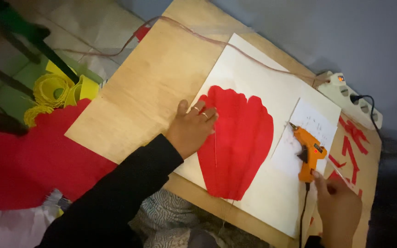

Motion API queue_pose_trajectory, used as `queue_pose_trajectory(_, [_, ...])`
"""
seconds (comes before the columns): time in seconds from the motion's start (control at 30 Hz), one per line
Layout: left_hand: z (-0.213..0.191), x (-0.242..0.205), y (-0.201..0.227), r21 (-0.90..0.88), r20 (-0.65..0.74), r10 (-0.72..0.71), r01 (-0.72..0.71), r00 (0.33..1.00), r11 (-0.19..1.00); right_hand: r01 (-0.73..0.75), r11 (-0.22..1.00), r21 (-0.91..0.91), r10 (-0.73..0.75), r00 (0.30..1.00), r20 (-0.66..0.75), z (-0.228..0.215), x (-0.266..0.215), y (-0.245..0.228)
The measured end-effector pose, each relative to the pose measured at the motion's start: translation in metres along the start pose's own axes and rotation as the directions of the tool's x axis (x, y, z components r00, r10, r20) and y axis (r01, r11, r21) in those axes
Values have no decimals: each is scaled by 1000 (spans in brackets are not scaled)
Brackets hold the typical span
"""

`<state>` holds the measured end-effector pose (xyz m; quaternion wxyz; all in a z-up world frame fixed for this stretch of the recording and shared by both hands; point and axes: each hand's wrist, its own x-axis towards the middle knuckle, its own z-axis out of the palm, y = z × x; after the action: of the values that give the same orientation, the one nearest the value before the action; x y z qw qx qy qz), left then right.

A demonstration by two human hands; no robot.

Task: Assembling red paper petals using a hot glue gun and trimming the edges with scissors to create a flower.

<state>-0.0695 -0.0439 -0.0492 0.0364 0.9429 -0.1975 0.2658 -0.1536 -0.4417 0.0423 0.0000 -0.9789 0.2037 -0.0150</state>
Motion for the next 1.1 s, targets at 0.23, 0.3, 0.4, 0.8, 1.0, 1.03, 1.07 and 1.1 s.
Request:
queue_pose_trajectory(0.23, [-9,9,10,-315,73,-127,144,989,938,-208,952,223,165,966,197,-26,-4,-48])
queue_pose_trajectory(0.3, [-18,14,9,-419,298,-170,289,939,861,-276,925,260,212,945,249,-31,-2,-58])
queue_pose_trajectory(0.4, [-3,12,9,-458,177,-163,228,971,859,-164,933,320,105,975,194,9,17,-23])
queue_pose_trajectory(0.8, [16,16,11,-181,-82,-5,-10,997,983,-426,212,880,-288,833,472,52,44,33])
queue_pose_trajectory(1.0, [-15,22,6,-487,310,-186,324,932,811,-457,-71,886,-258,867,427,28,26,14])
queue_pose_trajectory(1.03, [-13,23,10,-485,314,-190,329,930,810,-461,-68,885,-261,864,431,21,20,9])
queue_pose_trajectory(1.07, [-12,24,13,-422,350,-173,320,921,848,-465,-120,877,-253,868,426,15,16,2])
queue_pose_trajectory(1.1, [-11,25,17,-359,387,-158,306,908,882,-468,-171,867,-244,873,423,8,11,-4])
